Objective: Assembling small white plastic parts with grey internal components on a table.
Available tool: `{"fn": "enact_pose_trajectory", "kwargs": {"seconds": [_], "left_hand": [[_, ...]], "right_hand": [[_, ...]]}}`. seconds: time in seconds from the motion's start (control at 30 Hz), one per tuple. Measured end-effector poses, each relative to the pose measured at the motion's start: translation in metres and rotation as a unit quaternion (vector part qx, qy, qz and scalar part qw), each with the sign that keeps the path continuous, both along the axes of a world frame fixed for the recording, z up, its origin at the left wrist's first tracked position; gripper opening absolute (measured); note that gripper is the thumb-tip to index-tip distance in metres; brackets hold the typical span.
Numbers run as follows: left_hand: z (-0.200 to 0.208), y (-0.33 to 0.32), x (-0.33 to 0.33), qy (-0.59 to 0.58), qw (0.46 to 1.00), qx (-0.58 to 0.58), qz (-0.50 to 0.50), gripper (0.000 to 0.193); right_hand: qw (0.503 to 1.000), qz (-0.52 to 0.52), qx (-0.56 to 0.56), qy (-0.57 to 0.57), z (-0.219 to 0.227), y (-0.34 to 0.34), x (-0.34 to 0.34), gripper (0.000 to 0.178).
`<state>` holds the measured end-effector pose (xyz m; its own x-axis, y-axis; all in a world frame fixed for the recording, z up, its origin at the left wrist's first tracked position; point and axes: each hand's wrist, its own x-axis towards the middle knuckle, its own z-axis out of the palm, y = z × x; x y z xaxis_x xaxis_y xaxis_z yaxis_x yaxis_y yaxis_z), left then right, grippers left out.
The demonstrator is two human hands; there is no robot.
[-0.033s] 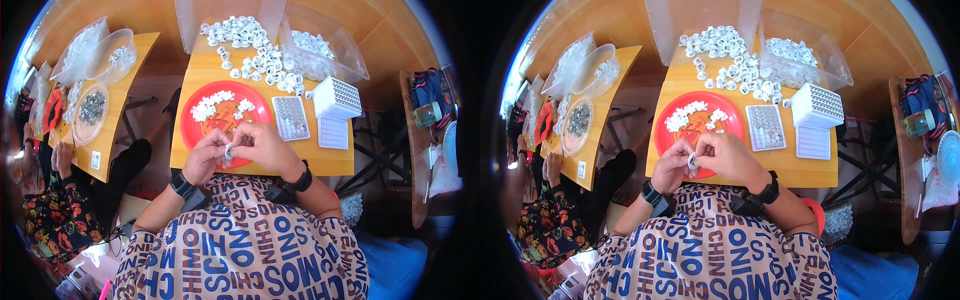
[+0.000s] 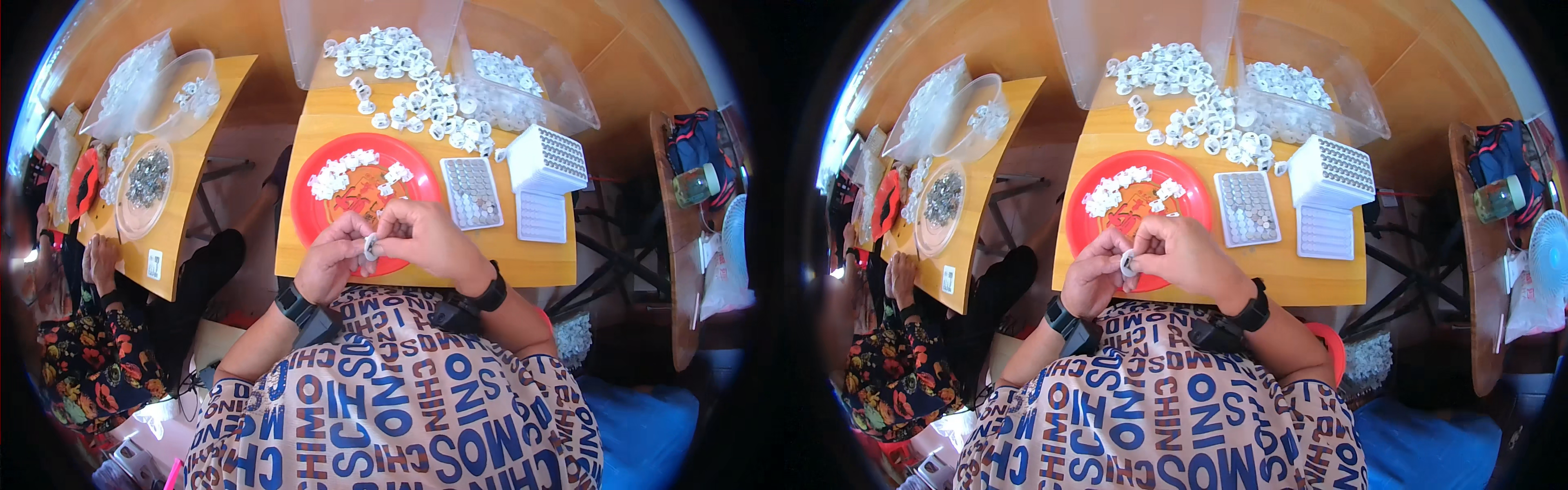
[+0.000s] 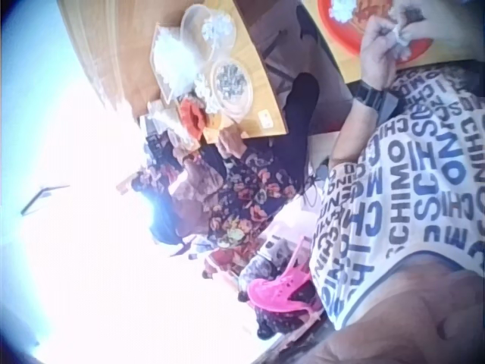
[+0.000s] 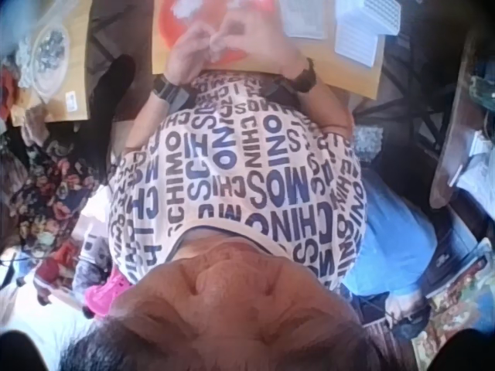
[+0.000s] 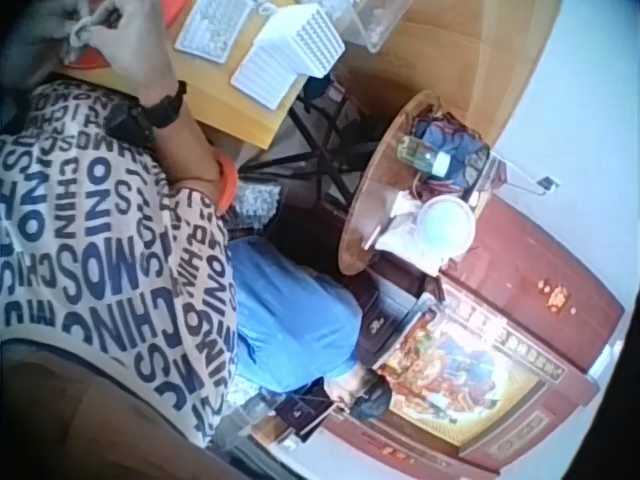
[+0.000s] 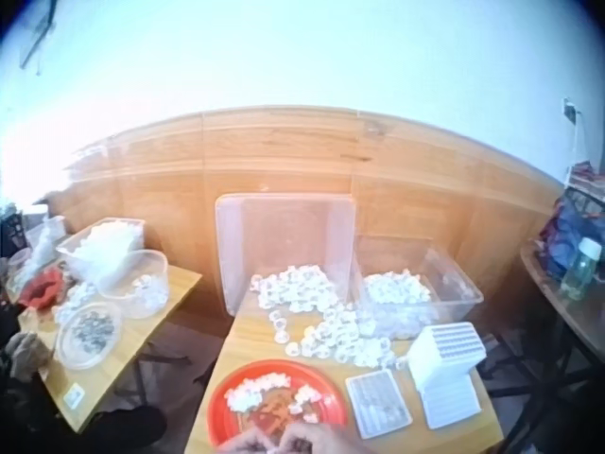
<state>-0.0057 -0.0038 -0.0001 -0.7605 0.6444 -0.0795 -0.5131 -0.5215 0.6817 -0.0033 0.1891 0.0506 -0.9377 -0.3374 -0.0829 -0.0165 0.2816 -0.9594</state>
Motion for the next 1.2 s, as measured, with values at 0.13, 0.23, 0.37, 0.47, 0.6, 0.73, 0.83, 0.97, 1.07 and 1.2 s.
{"fn": "enact_pose_trajectory", "kwargs": {"seconds": [0.13, 0.23, 0.37, 0.47, 0.6, 0.73, 0.83, 0.97, 1.07, 1.2], "left_hand": [[-0.001, 0.001, 0.000, -0.016, 1.000, -0.002, 0.025, 0.015], [-0.005, 0.002, -0.003, -0.037, 0.999, 0.007, 0.017, 0.018], [-0.008, 0.001, -0.006, -0.060, 0.997, 0.045, 0.033, 0.020], [-0.009, -0.001, -0.008, -0.073, 0.994, 0.072, 0.043, 0.020], [-0.009, -0.002, -0.011, -0.089, 0.990, 0.098, 0.054, 0.018], [-0.009, 0.000, -0.012, -0.093, 0.989, 0.100, 0.056, 0.019], [-0.006, 0.000, -0.010, -0.091, 0.989, 0.088, 0.071, 0.020], [-0.008, -0.005, -0.011, -0.067, 0.990, 0.108, 0.059, 0.018], [-0.008, -0.004, -0.010, -0.057, 0.988, 0.137, 0.051, 0.018], [-0.008, -0.002, -0.009, -0.072, 0.984, 0.150, 0.064, 0.021]], "right_hand": [[0.995, 0.001, -0.091, -0.034, -0.008, -0.001, -0.002, 0.012], [0.997, -0.010, -0.074, -0.017, -0.012, 0.002, 0.003, 0.012], [0.994, -0.086, 0.003, 0.062, -0.007, 0.027, 0.008, 0.013], [0.949, -0.241, 0.143, 0.146, -0.011, 0.069, 0.011, 0.012], [0.912, -0.281, 0.266, 0.134, -0.020, 0.118, 0.021, 0.013], [0.916, -0.255, 0.297, 0.090, -0.022, 0.115, 0.027, 0.013], [0.915, -0.231, 0.319, 0.091, -0.031, 0.108, 0.024, 0.012], [0.886, -0.237, 0.377, 0.130, -0.036, 0.099, 0.022, 0.008], [0.886, -0.223, 0.386, 0.130, -0.032, 0.100, 0.020, 0.007], [0.876, -0.243, 0.383, 0.164, -0.032, 0.100, 0.019, 0.006]]}}
